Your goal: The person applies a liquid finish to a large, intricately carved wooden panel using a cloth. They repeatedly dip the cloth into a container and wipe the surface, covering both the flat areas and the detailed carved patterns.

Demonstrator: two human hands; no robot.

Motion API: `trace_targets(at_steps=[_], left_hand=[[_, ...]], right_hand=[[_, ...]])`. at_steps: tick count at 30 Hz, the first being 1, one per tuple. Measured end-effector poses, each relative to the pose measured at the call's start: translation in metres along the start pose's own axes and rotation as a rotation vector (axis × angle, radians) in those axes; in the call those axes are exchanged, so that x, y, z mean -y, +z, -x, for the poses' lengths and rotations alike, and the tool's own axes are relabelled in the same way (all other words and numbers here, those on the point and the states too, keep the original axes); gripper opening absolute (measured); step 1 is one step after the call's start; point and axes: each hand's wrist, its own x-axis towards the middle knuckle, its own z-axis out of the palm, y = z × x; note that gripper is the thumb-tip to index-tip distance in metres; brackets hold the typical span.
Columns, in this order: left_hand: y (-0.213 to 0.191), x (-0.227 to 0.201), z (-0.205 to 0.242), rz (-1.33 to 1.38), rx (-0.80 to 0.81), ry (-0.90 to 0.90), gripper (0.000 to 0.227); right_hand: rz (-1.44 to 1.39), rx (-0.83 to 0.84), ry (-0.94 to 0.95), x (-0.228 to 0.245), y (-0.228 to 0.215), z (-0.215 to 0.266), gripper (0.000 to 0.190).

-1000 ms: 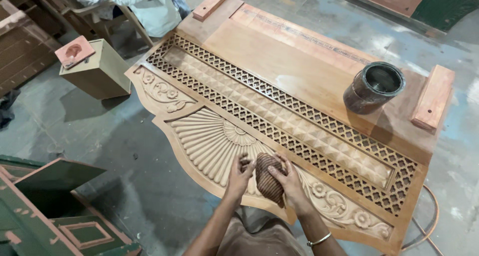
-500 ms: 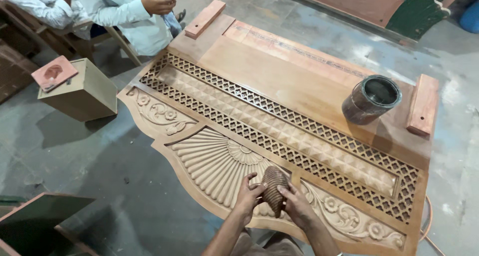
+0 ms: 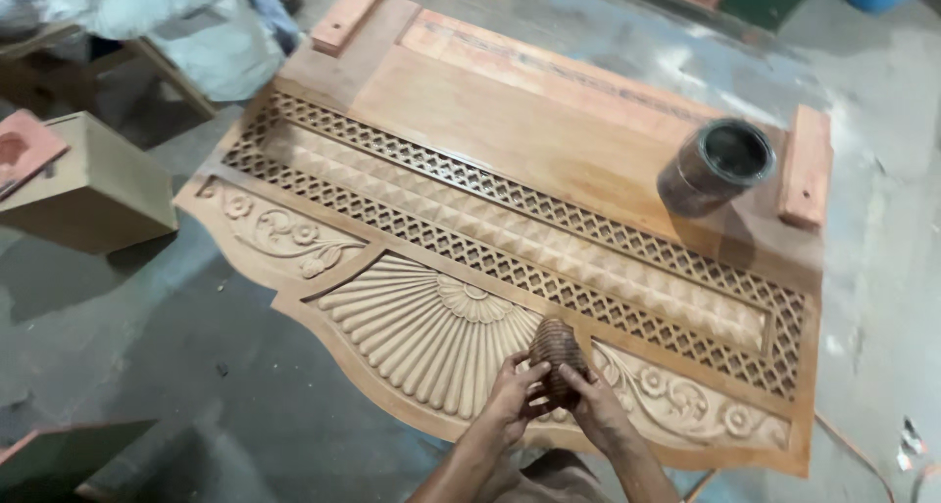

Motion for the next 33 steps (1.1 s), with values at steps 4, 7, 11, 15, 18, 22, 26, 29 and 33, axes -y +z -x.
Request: trace_targets(at_steps=[4,7,11,15,18,22,26,29,33], left_hand=[[0.011,0.022,-0.019,-0.228,0.082,-0.028,0.066],[0.021,0.044,-0.047,-0.349,0.203,-0.015,0.057],[0.030,0.063,-0.096,-0.333,0.149,-0.021,0.045],[0.058,0.069,-0.159,-0.369,0.091,0.164,0.040],[0.084,0.064,-0.209,-0.525,0.043,0.490,0.043],[0.118,0.057,-0.262,-1.012,-0.290,0.787,0.056],[0.149,0.042,-0.308,-1.395,-0.505,1.027,0.059],[0.168,0.024,-0.337,-1.601,-0.520,1.068,0.063],[0.192,-0.004,-0.363,-1.861,-0.409,0.964,0.066]], right_hand=[[-0.141,-0.015,-0.122,0.015,-0.015,0.021,0.053],[-0.221,-0.117,-0.138,0.038,-0.055,0.032,0.053],[-0.377,-0.193,-0.177,0.068,-0.115,0.044,0.054],[-0.196,-0.362,-0.195,0.118,-0.161,0.041,0.052],[0.053,-0.386,-0.222,0.179,-0.190,0.018,0.050],[0.290,-0.295,-0.309,0.274,-0.230,-0.026,0.057],[0.425,-0.155,-0.389,0.361,-0.257,-0.078,0.042],[0.418,-0.103,-0.372,0.412,-0.257,-0.108,0.039],[1.037,-0.127,-0.485,0.456,-0.233,-0.154,0.035]])
